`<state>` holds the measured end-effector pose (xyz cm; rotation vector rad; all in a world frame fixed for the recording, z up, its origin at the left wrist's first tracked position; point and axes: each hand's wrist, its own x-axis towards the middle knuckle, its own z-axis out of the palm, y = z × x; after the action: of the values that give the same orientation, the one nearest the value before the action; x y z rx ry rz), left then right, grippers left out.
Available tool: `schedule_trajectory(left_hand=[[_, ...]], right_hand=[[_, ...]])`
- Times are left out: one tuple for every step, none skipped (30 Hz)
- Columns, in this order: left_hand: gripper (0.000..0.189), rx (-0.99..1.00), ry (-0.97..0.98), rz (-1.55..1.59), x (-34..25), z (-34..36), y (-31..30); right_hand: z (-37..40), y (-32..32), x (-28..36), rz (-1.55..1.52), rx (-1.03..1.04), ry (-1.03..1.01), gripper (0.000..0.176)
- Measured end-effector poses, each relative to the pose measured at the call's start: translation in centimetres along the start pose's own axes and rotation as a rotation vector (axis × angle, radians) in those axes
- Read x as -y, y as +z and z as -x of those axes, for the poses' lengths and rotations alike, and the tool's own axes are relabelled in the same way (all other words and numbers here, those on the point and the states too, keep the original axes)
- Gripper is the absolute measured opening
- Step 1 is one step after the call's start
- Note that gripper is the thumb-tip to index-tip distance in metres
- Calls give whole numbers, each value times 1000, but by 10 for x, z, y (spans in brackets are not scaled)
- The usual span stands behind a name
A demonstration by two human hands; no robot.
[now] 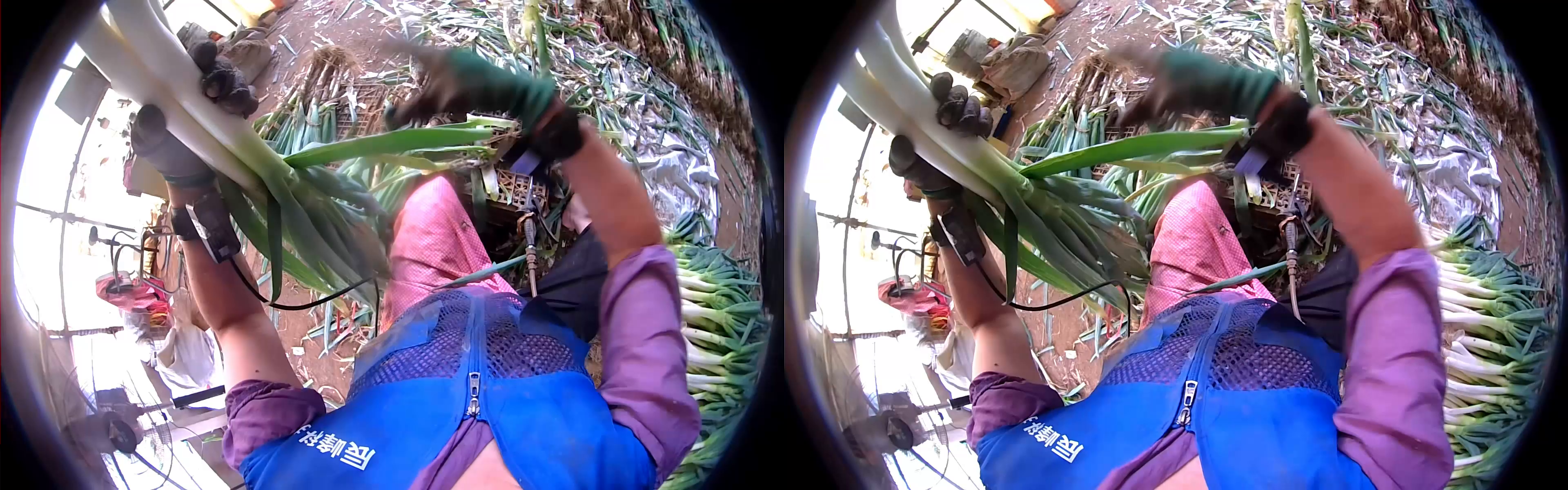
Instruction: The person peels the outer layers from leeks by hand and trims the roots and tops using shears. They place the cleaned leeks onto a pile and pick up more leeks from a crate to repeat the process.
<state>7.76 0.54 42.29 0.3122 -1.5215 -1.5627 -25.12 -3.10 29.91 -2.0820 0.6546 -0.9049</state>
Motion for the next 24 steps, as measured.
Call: schedule_trajectory(left_hand=[[80,89,3,69,0,0,2],[81,180,1,139,0,-1,4],[82,271,-1,210,1,-1,8],[83,222,-4,199,2,3,15],[82,330,5,237,3,3,20],[82,438,18,276,5,3,25],[80,306,26,190,-2,14,19],[79,175,23,102,-9,25,14],[78,149,76,130,-14,31,6],[77,124,127,158,-17,35,0],[77,103,180,184,-24,39,-7],[74,87,185,200,-36,47,-23],[72,-58,207,82,-46,52,-24],[69,-206,230,-36,-56,57,-19],[67,-354,250,-155,-66,62,-19],[67,-494,272,-205,-78,68,-38],[67,-480,259,-197,-87,70,-48],[66,-464,251,-189,-96,72,-55],[66,-449,241,-181,-105,75,-63],[66,-540,318,-288,-115,79,-74],[62,-382,251,-240,-121,78,-61],[53,-227,274,-113,-123,76,-56],[46,-71,295,13,-125,73,-49],[36,-78,348,41,-124,68,-24]], right_hand=[[-3,39,11,127,-23,-101,94],[-5,77,23,251,-58,-198,94],[-16,91,36,96,175,7,74],[-20,116,17,31,156,-52,46],[-28,157,-29,-64,-54,-363,27],[-15,157,-24,-8,-30,-250,23],[7,155,-18,49,-4,-137,20],[25,153,-19,208,36,-71,18],[44,147,-24,367,76,-1,16],[66,139,-36,381,97,37,16],[90,129,-52,398,114,73,16],[119,116,-71,598,303,258,19],[142,98,-62,663,451,461,22],[163,85,-67,782,688,609,25],[185,73,-75,732,835,705,34],[191,61,-54,731,916,829,40],[204,48,-80,754,987,779,37],[194,32,-79,755,951,847,32],[184,7,-89,752,790,798,32],[163,-26,-102,848,550,715,33],[139,-52,-99,954,319,699,35],[110,-76,-82,1089,59,669,40],[85,-94,-57,1198,-213,611,46],[64,-103,-22,1267,-454,513,52]])
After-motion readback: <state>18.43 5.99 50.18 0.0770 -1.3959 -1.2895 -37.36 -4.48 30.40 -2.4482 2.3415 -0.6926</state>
